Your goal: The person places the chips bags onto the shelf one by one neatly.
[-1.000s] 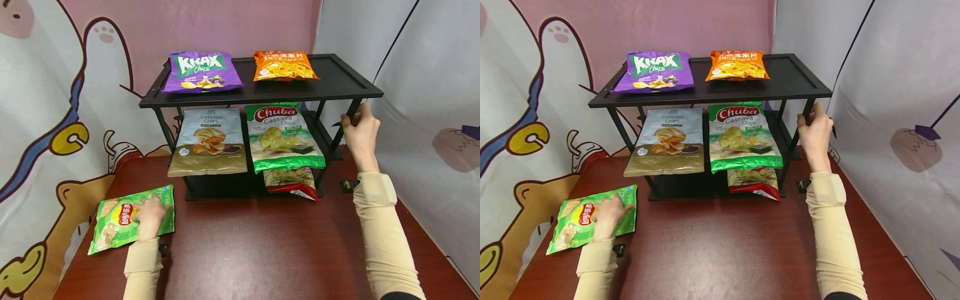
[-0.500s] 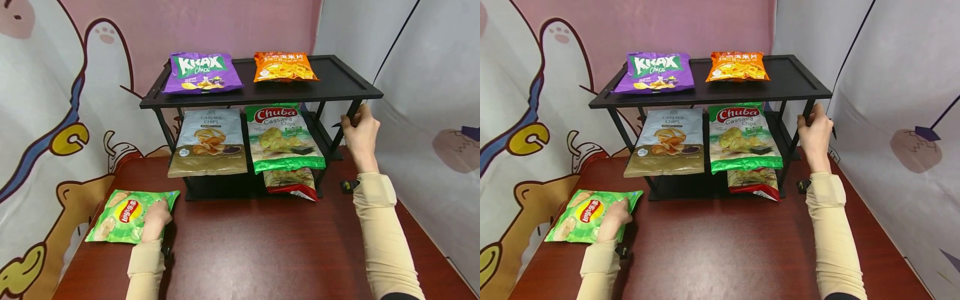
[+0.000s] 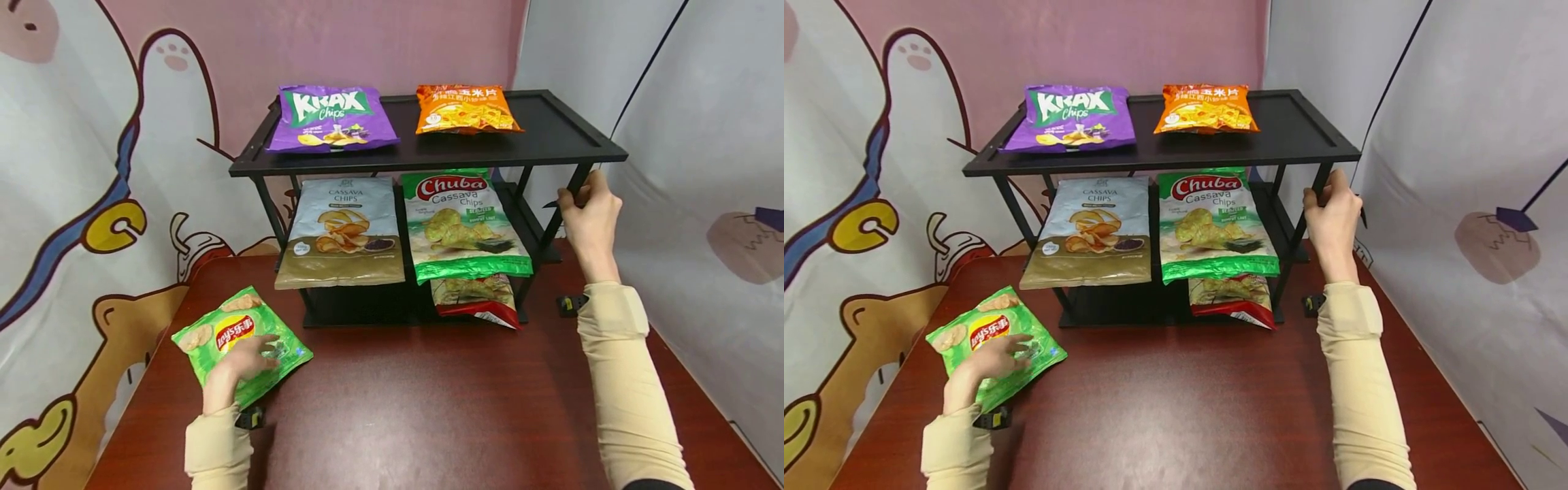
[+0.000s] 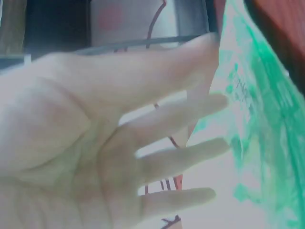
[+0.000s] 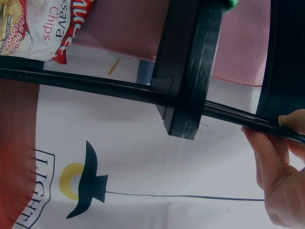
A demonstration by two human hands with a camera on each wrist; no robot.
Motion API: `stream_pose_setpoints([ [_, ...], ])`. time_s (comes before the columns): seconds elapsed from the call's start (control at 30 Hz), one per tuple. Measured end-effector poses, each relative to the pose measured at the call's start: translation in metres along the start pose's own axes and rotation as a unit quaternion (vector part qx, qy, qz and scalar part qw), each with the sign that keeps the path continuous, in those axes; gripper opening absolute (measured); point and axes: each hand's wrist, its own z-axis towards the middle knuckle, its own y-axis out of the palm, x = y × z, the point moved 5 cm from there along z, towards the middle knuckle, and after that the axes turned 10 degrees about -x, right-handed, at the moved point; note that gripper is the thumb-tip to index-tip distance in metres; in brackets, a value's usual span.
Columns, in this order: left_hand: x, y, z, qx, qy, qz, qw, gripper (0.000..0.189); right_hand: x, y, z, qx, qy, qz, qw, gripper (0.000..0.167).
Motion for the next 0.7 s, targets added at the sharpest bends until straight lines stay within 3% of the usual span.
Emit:
stream_pose_setpoints([
  [0.07,-0.008,-0.008,-0.004,0.041,-0.037,-0.001,0.9985,0.05,0.0,0.0,0.0,0.0,-0.001,0.001,1.0,0.009],
  [0.13,-0.021,-0.015,-0.008,0.075,-0.101,-0.008,0.992,0.051,0.0,0.0,0.0,0.0,-0.001,0.002,1.0,0.01],
  [0.27,-0.051,-0.019,-0.016,0.107,-0.233,-0.07,0.964,0.058,0.0,0.0,-0.001,0.001,0.0,0.004,1.0,0.01],
  [0.33,-0.066,-0.016,-0.018,0.121,-0.269,-0.111,0.949,0.062,0.0,0.0,-0.001,0.001,0.0,0.004,1.0,0.01],
  [0.4,-0.078,-0.014,-0.017,0.134,-0.277,-0.14,0.941,0.064,0.0,0.0,-0.001,0.0,-0.001,0.003,1.0,0.009],
  [0.57,-0.097,-0.008,-0.015,0.16,-0.261,-0.177,0.9354,0.072,0.0,0.001,-0.001,-0.003,-0.003,0.001,1.0,0.008],
  [0.7,-0.109,-0.007,-0.018,0.186,-0.267,-0.229,0.9174,0.094,0.001,0.001,-0.001,-0.002,-0.001,0.002,1.0,0.008],
])
